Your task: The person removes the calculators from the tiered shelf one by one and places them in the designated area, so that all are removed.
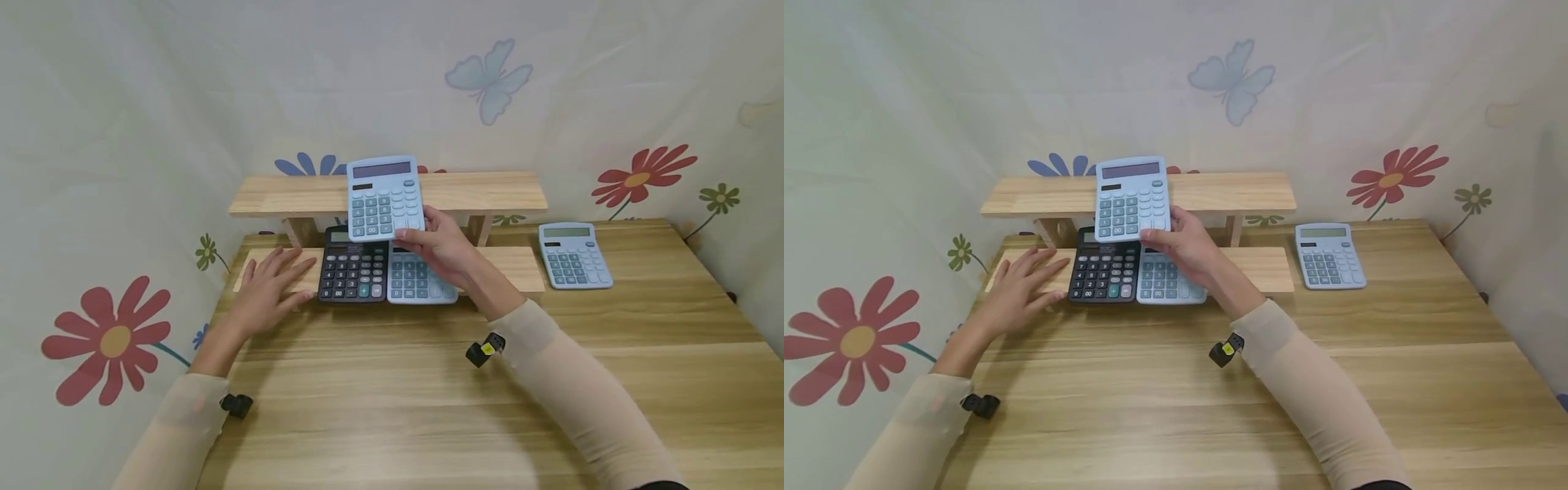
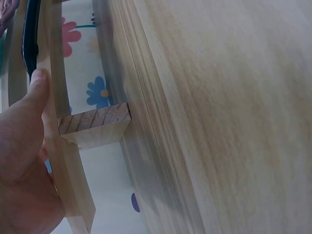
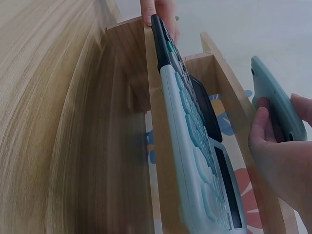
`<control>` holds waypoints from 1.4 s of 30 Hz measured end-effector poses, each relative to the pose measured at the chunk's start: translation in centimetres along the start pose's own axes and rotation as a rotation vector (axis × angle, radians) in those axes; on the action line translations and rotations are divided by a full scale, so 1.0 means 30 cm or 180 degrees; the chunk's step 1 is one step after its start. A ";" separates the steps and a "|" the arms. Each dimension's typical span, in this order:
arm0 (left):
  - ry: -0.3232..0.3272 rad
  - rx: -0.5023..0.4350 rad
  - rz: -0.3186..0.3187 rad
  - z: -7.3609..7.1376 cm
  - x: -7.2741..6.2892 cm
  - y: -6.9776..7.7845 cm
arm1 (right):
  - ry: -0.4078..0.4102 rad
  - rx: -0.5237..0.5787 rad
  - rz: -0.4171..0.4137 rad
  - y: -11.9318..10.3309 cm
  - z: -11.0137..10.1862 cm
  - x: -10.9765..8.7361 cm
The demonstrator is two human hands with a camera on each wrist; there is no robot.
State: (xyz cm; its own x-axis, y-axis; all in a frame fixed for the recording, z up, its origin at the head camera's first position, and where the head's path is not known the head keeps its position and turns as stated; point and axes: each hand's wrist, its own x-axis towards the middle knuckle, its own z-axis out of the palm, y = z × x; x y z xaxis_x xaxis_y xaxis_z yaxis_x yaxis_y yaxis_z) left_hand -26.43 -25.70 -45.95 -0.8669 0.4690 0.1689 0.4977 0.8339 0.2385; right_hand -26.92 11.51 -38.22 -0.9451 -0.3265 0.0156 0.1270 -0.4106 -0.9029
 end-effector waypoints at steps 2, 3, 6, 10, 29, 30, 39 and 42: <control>0.0033 0.0010 0.0020 -0.002 0.007 0.002 | -0.0005 -0.0024 -0.0024 -0.007 -0.002 0.003; 0.0052 0.0009 0.0023 -0.004 0.008 0.004 | -0.0016 -0.0031 -0.0028 -0.009 -0.003 0.005; 0.0055 0.0020 0.0005 -0.004 0.003 0.006 | -0.0039 -0.0038 -0.0006 -0.008 -0.007 0.004; -0.0018 0.0012 -0.0010 -0.004 -0.008 0.006 | -0.0027 -0.0063 0.0057 -0.003 -0.010 -0.006; 0.0014 -0.0007 0.0031 0.008 -0.015 0.000 | -0.0056 -0.0206 0.0123 -0.010 -0.030 -0.056; 0.0015 -0.0005 0.0036 0.009 -0.018 -0.002 | -0.0062 -0.0213 0.0132 -0.009 -0.031 -0.058; 0.0045 -0.0052 0.0079 -0.002 -0.011 0.004 | -0.0100 -0.0359 0.0063 -0.068 -0.037 -0.096; 0.0061 -0.0058 0.0071 -0.003 -0.006 0.008 | -0.0094 -0.0502 0.0068 -0.098 -0.052 -0.110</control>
State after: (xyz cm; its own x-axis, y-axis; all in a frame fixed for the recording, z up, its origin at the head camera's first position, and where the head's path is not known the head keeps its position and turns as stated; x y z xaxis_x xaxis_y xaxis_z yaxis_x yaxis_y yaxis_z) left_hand -26.15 -25.63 -45.86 -0.8549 0.4818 0.1925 0.5176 0.8177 0.2519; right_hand -24.65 15.12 -36.30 -0.9331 -0.3596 0.0061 0.0960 -0.2654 -0.9593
